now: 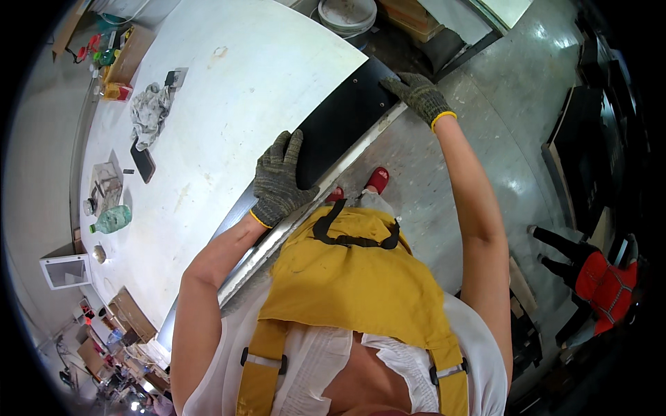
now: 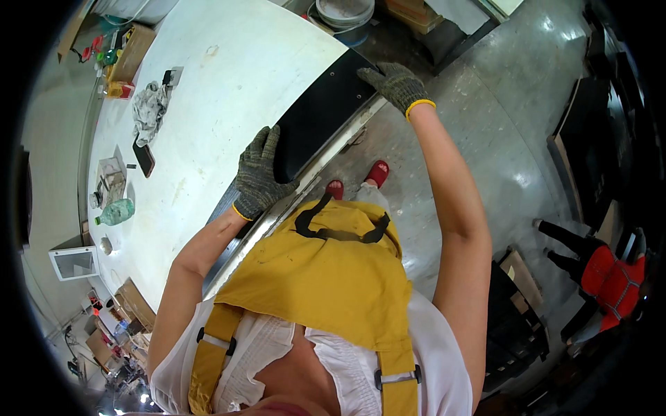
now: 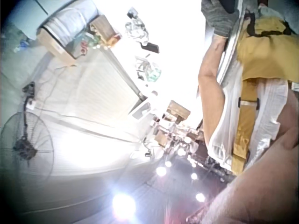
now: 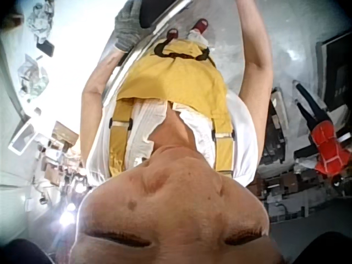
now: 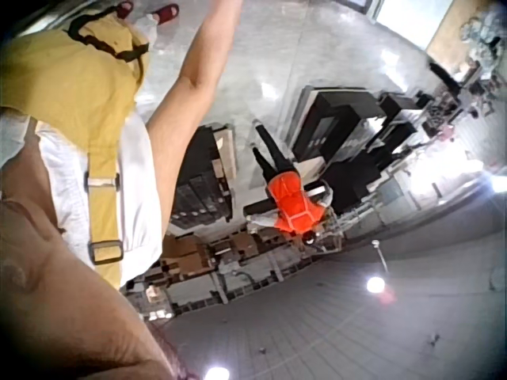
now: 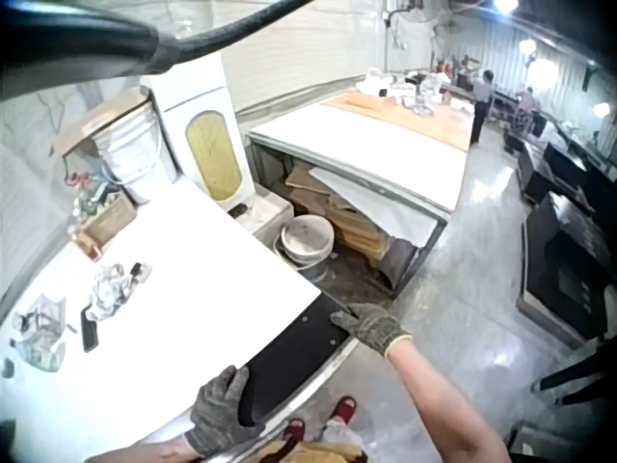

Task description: The person sands a dark wooden furniture leg using a sanding block. They hold the leg with one hand and rub the sanding block along the edges and corners with the other. The person repeatedly repositions the leg and rotates it to access different sides.

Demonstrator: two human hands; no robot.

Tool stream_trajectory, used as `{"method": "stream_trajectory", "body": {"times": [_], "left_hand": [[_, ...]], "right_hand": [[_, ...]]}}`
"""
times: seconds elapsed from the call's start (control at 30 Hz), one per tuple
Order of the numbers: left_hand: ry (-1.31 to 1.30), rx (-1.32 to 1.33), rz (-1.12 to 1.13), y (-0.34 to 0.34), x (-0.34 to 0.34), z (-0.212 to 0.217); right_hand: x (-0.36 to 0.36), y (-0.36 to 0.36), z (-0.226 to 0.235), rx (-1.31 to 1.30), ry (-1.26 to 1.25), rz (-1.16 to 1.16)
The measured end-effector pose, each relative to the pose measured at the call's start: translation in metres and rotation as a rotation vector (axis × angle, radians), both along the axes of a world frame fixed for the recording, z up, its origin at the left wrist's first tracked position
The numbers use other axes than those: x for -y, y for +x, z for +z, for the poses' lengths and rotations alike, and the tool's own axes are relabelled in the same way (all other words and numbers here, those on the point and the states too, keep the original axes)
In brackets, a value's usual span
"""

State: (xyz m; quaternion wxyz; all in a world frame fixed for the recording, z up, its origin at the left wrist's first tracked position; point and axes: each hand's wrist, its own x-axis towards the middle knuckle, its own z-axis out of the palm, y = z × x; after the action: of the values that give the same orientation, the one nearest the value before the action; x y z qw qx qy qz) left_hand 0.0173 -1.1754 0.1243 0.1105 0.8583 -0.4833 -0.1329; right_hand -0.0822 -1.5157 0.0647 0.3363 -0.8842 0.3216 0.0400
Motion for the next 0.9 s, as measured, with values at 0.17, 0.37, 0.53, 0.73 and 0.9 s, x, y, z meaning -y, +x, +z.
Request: {"method": "stream_trajectory", "body": {"times": [0.17,0.37,0.53,0.73,0.9], "left_hand": [[0.025,0.006,0.009,0.002,0.000,-0.001],[0.042,-0.005,0.014,0.001,-0.001,0.001],[0.052,-0.020,0.023,0.000,-0.003,0.003],[0.063,-0.009,-0.005,0.001,-0.001,0.003],[-0.026,-0.354,0.142,0.015,0.002,0.016]], "right_hand": [[-0.004,0.001,0.015,-0.006,0.099,-0.016],[-0.010,-0.001,0.023,-0.014,0.068,-0.026],[-0.010,0.004,0.031,-0.092,0.044,0.062],[0.000,0.004,0.030,-0.139,0.111,0.096],[-0.037,-0.018,0.017,0.312,0.165,-0.250]]}}
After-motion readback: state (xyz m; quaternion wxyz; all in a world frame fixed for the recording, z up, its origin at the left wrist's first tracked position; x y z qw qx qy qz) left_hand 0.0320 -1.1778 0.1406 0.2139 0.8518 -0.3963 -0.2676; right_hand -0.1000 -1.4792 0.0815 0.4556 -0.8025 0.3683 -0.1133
